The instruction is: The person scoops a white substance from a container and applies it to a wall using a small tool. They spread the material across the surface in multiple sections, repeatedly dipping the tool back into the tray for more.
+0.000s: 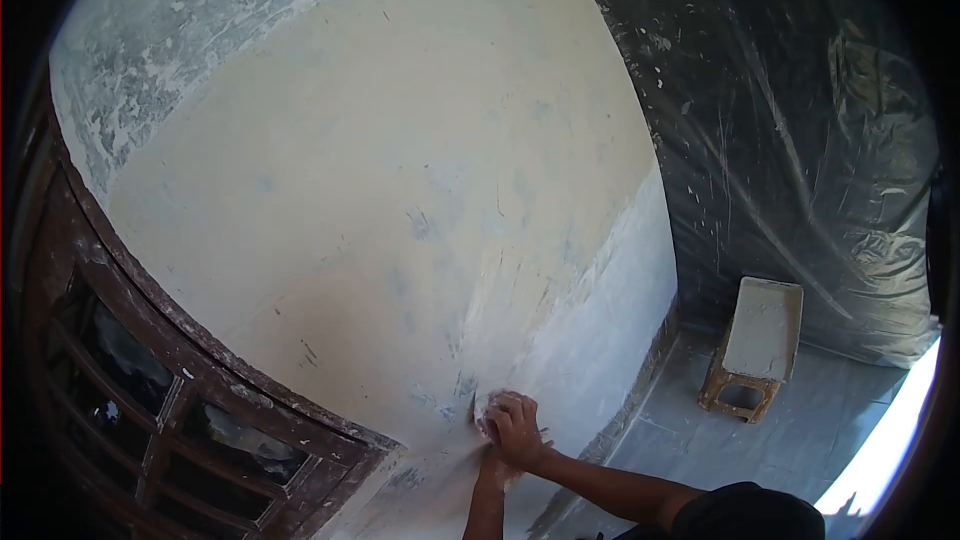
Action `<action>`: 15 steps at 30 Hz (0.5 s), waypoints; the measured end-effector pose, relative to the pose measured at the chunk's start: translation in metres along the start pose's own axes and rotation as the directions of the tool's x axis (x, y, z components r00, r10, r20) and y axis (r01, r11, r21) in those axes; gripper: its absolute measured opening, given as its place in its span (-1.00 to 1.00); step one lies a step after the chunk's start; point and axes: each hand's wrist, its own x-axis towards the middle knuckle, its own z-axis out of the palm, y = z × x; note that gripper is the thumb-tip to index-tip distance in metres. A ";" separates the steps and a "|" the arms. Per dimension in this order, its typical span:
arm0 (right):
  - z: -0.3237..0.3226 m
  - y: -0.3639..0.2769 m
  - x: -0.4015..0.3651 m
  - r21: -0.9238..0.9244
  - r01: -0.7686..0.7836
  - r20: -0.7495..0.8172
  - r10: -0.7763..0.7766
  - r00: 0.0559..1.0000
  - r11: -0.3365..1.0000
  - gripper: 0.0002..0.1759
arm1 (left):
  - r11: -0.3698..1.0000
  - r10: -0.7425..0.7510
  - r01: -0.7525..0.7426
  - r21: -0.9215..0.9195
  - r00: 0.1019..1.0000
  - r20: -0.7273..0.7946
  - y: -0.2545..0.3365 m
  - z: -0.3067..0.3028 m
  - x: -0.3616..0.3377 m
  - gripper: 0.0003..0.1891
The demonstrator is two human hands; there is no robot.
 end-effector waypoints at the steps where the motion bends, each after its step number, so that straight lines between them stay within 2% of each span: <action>1: -0.006 -0.016 -0.023 0.049 0.044 0.094 -0.049 0.994 0.998 -0.60 | 0.964 0.260 -0.212 -0.161 0.876 0.406 -0.005 -0.004 0.005 -0.47; 2: -0.011 -0.019 -0.036 0.052 0.041 0.098 -0.046 0.994 0.998 -0.60 | 0.964 0.262 -0.213 -0.162 0.878 0.401 -0.009 -0.008 0.005 -0.47; 3: -0.019 -0.021 -0.044 0.113 0.016 0.140 -0.032 0.990 0.994 -0.60 | 0.984 0.175 -0.166 -0.062 0.961 0.212 -0.007 -0.001 0.001 -0.47; 4: -0.026 -0.022 -0.049 0.173 -0.014 0.182 -0.018 0.983 0.985 -0.60 | 0.995 0.094 -0.094 0.027 0.996 0.002 -0.003 0.011 -0.005 -0.46; 5: -0.036 -0.015 -0.033 0.153 -0.038 0.150 0.015 0.989 0.988 -0.62 | 0.995 0.026 -0.006 0.097 0.977 -0.212 0.002 0.025 -0.012 -0.46; 6: -0.046 -0.005 -0.005 0.154 -0.024 0.027 0.020 0.999 0.988 -0.59 | 0.986 -0.024 0.091 0.143 0.909 -0.416 0.005 0.038 -0.015 -0.46; 7: -0.054 0.009 0.019 0.116 -0.051 -0.042 0.056 0.998 0.992 -0.54 | 0.968 -0.055 0.191 0.165 0.797 -0.601 0.007 0.047 -0.017 -0.46; 8: -0.057 0.033 0.040 0.070 -0.061 -0.099 0.068 0.993 0.996 -0.48 | 0.969 -0.053 0.186 0.163 0.798 -0.600 0.008 0.052 -0.016 -0.46; 10: -0.064 0.068 0.083 0.026 -0.104 -0.271 0.107 0.957 0.994 -0.46 | 0.981 -0.166 0.192 0.026 0.899 -0.404 0.012 0.057 -0.016 -0.43; 12: -0.062 0.094 0.108 -0.028 -0.134 -0.333 0.117 0.936 0.991 -0.45 | 0.983 -0.166 0.186 0.009 0.896 -0.413 0.011 0.059 -0.015 -0.42; 15: -0.039 0.108 0.097 -0.097 -0.109 -0.213 0.087 0.973 0.989 -0.45 | 0.987 -0.123 0.157 0.040 0.887 -0.445 0.009 0.063 -0.019 -0.41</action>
